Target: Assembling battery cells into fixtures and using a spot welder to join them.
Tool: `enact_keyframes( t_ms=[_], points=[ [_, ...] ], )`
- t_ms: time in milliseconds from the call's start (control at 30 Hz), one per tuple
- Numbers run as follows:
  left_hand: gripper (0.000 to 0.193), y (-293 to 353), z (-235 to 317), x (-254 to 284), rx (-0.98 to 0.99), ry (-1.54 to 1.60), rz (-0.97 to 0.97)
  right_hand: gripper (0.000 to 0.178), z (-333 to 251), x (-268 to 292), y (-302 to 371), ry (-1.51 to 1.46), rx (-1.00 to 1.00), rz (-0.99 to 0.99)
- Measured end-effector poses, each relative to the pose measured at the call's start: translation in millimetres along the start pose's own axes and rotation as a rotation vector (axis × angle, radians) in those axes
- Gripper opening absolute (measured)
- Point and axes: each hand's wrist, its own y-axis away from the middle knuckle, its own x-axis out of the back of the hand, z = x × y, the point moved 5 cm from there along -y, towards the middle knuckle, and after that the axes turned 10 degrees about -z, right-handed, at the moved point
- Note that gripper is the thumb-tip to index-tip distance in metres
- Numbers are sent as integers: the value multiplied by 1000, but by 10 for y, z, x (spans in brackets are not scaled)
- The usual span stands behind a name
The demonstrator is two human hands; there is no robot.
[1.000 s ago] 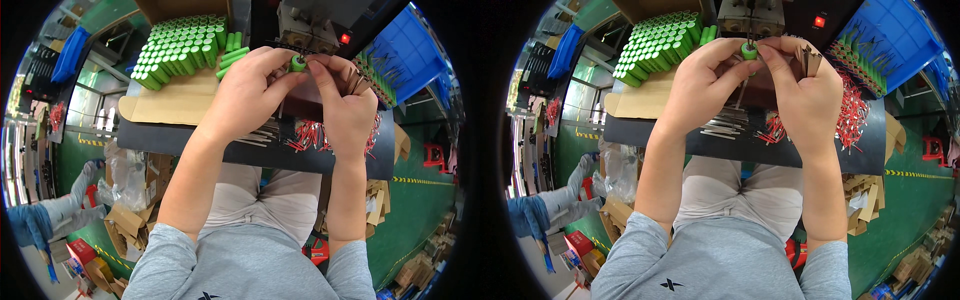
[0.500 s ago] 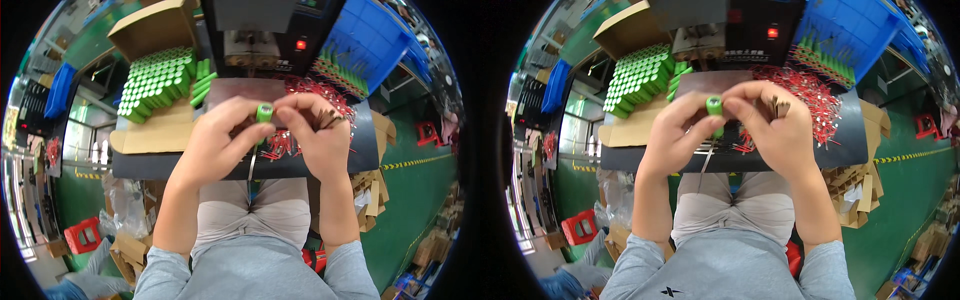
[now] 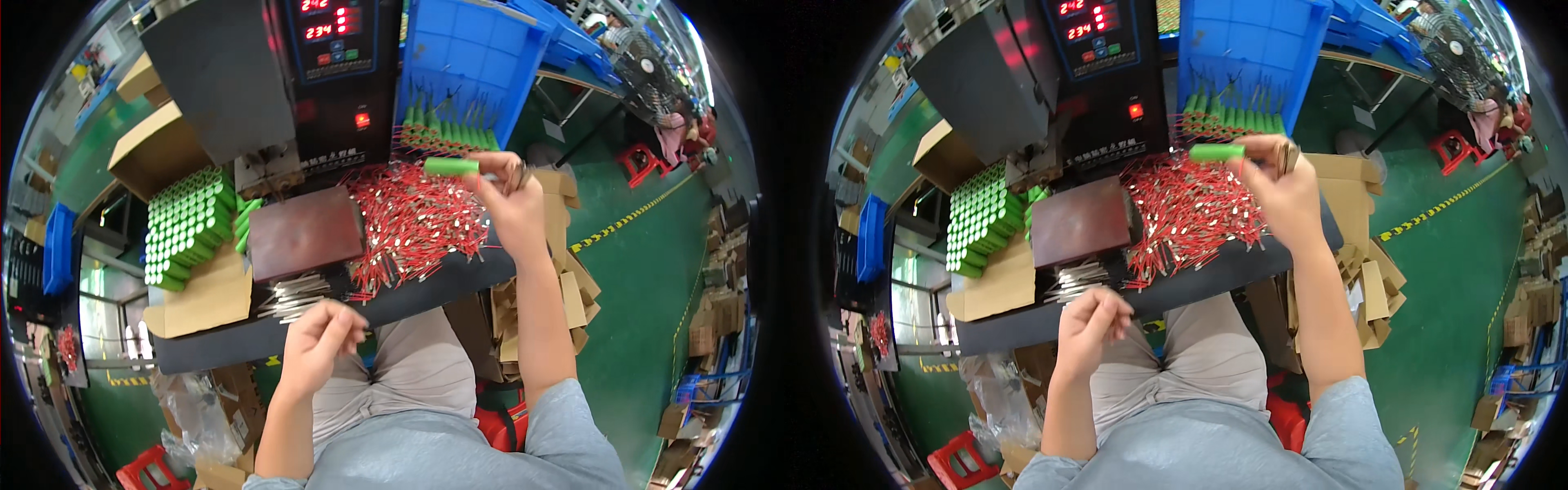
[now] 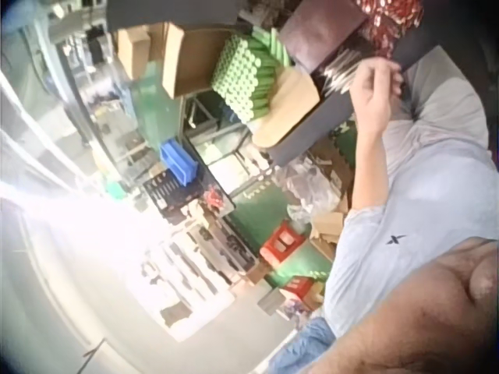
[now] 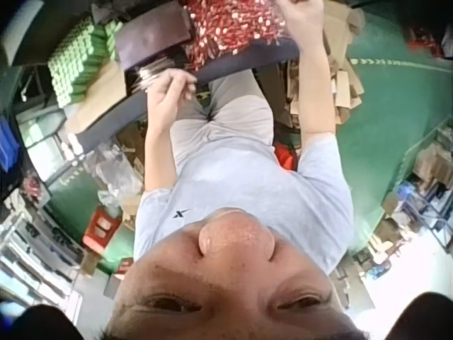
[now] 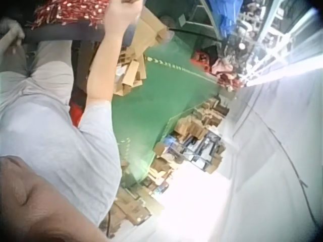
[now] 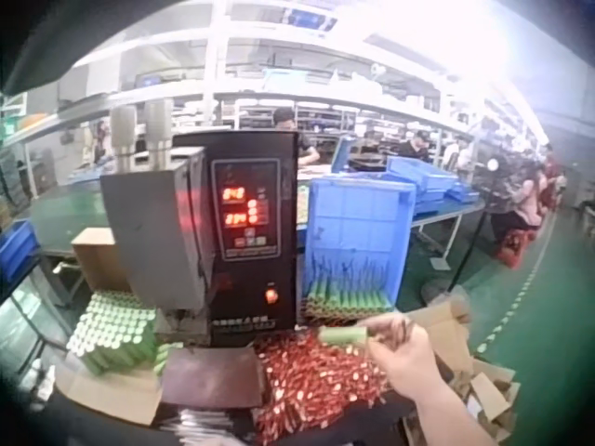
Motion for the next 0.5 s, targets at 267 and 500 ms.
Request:
enact_keyframes(
  t_ms=[267,500],
  points=[
    [14,508,677,-53,-512,279,-286,32,518,43,-773,792,184,256],
    [25,954,1830,-329,-815,236,-927,30,649,-64,-1022,871,134,176]
  ],
)
